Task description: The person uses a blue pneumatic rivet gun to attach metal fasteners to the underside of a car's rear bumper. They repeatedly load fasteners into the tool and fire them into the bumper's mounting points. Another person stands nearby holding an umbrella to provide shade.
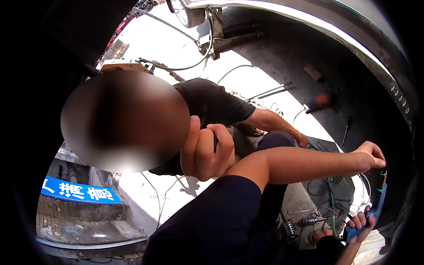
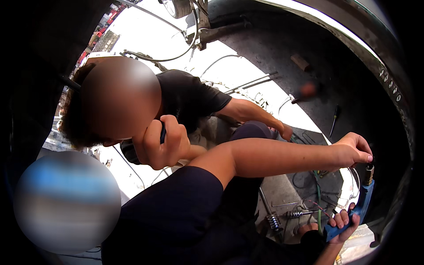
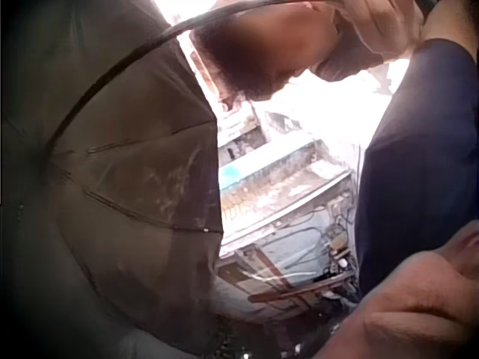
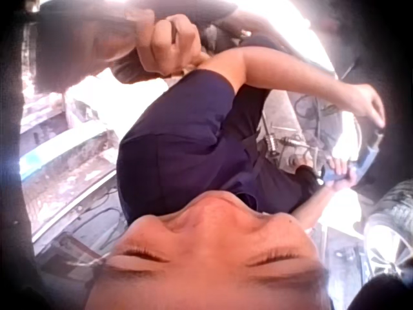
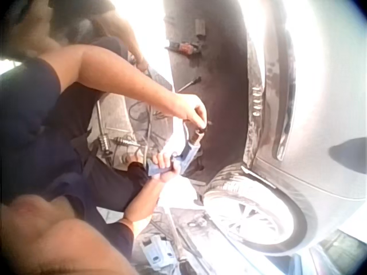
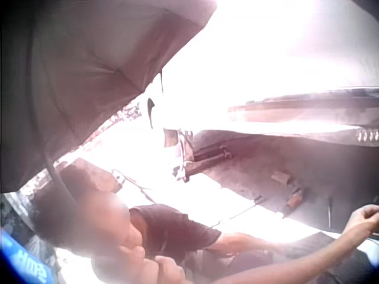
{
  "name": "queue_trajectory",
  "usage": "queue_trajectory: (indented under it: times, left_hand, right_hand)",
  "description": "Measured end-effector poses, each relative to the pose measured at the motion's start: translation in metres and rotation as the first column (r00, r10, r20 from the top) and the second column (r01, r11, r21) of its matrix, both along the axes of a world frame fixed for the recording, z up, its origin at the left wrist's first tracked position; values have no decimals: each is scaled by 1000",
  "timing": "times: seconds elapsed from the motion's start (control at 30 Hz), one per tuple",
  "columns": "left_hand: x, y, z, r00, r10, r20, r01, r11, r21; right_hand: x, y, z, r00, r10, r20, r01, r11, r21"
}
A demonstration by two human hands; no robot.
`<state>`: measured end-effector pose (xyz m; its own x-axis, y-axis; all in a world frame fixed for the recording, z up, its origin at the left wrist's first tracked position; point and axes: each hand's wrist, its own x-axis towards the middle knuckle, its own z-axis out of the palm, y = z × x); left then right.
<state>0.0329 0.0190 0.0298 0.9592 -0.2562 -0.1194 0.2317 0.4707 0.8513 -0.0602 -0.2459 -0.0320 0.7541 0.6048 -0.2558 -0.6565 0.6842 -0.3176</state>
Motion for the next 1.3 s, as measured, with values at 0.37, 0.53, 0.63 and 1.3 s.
queue_trajectory:
  times: [0.37,0.53,0.63,1.3]
  left_hand:
    - [6,-6,-5,997,-63,-51,63,998,1]
    - [-1,-1,-5,990,-90,-105,68,978,-197]
    - [-4,10,0,991,-13,-135,-22,968,-249]
    - [18,-18,-5,986,57,-156,-105,943,-317]
  right_hand:
    - [-9,21,24,963,-229,-145,190,951,-242]
    - [-4,32,55,993,-106,-61,85,956,-281]
    - [2,48,72,993,-92,-72,65,944,-324]
    - [28,51,48,989,-138,-49,126,971,-203]
